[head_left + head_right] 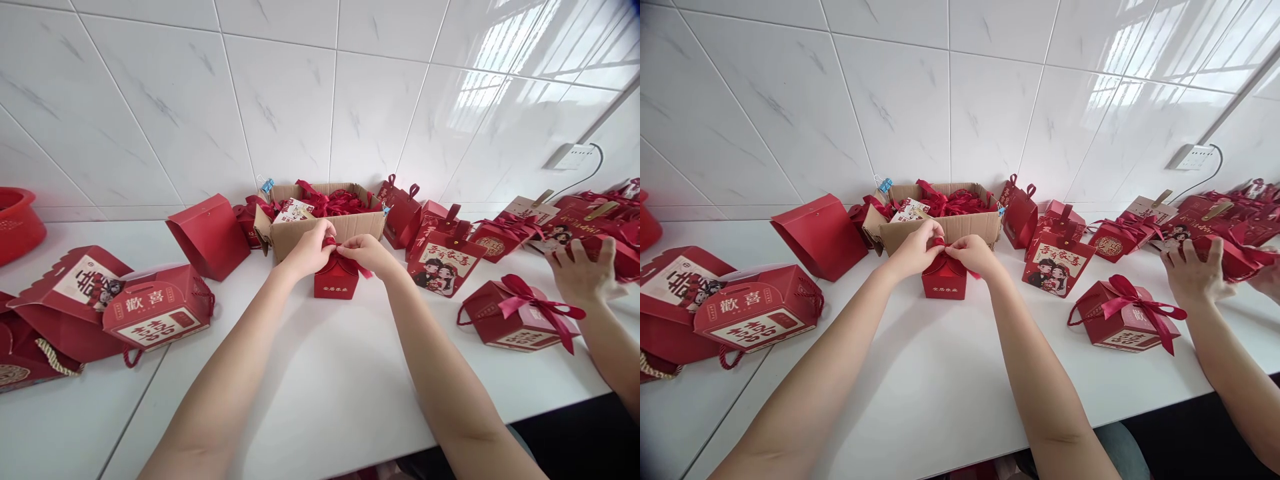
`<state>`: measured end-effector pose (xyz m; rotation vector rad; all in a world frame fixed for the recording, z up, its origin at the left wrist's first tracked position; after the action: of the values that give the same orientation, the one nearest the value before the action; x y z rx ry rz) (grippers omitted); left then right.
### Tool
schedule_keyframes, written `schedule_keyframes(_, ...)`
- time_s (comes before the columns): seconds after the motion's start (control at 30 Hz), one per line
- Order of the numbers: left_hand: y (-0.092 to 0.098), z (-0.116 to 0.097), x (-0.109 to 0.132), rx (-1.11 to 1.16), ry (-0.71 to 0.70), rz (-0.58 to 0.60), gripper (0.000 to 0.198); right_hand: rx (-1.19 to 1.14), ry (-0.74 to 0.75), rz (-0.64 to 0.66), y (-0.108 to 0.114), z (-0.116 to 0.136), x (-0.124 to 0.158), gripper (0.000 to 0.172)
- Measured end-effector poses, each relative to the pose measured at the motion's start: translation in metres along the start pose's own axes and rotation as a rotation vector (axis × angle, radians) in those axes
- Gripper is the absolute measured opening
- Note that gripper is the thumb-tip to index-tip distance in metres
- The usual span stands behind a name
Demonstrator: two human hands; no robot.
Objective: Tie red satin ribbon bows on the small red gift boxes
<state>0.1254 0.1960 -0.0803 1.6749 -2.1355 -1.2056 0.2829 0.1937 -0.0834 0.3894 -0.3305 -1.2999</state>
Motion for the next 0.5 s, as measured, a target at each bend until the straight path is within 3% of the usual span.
schedule_keyframes(0.2,-0.003,-0.002,0.000,-0.028,-0.040,-0.016,0.018,-0.011,0.000,0.051,-0.002,0.000,0.000,0.033)
schedule_keyframes(0.5,0.007,-0.003,0.000,-0.128,-0.031,-0.067,0.010,-0.125,-0.011,0.067,-0.002,-0.008,-0.005,0.024)
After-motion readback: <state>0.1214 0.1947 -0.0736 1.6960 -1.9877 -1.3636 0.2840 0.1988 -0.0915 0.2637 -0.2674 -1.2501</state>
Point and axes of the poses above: each hand's wrist, its own x-axis away from the middle knuckle, its own y-axis out of the back of the hand, z = x × y, the point moved 2 cm from there along -x, towards the middle knuckle, and after that the axes turned 1 degree about -x, right-handed, at the moved point
